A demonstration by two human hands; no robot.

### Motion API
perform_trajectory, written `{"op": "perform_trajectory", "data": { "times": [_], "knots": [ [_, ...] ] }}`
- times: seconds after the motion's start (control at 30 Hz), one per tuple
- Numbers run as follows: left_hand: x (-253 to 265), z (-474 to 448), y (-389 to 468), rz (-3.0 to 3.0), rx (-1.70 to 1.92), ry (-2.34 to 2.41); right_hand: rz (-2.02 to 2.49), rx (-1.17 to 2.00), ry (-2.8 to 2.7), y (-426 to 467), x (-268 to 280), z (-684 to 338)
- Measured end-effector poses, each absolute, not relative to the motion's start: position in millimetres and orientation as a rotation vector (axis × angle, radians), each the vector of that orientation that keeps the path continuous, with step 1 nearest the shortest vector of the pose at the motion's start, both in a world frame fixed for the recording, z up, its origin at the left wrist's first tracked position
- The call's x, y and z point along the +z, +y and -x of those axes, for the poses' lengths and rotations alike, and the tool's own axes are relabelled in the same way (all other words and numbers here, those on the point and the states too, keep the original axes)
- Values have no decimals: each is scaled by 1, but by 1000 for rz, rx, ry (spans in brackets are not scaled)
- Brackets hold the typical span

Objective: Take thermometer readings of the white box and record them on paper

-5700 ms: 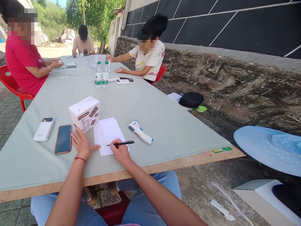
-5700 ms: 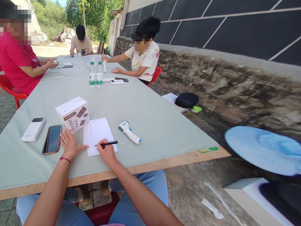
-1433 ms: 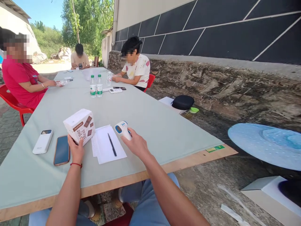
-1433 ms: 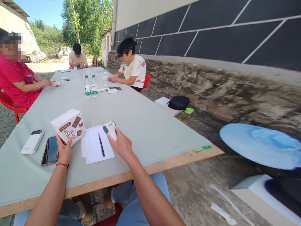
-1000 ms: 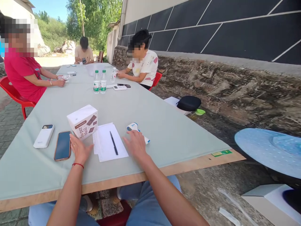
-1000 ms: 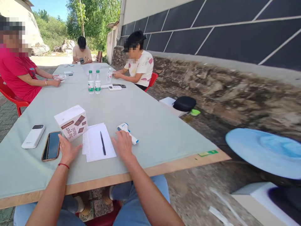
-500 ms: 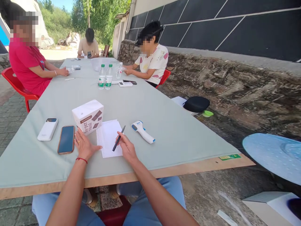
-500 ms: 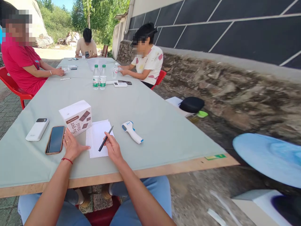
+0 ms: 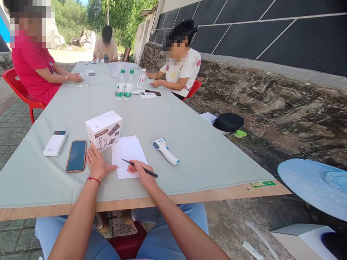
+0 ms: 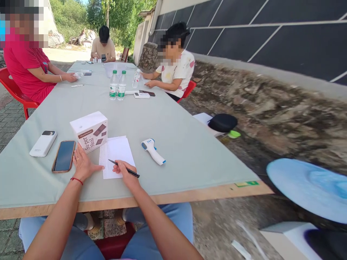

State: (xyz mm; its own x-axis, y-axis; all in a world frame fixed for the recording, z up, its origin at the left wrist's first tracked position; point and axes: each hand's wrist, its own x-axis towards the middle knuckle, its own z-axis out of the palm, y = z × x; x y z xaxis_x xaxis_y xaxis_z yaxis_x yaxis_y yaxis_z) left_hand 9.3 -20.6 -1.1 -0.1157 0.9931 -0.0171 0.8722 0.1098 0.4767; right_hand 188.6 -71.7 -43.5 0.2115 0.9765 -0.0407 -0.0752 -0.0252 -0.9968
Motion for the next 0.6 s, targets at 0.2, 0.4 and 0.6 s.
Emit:
{"op": "perform_trajectory", "data": {
  "times": [0.2,0.4,0.6],
  "knots": [
    [-3,-9,-20,-1861,503,2033,1382,962,-1101,-71,-47,-186],
    [-5,-7,-19,-1885,527,2038,1397,871,-1314,-73,-45,-183],
    [-4,-7,-19,-1873,503,2028,1392,846,-1377,-74,-43,-181]
  ]
}}
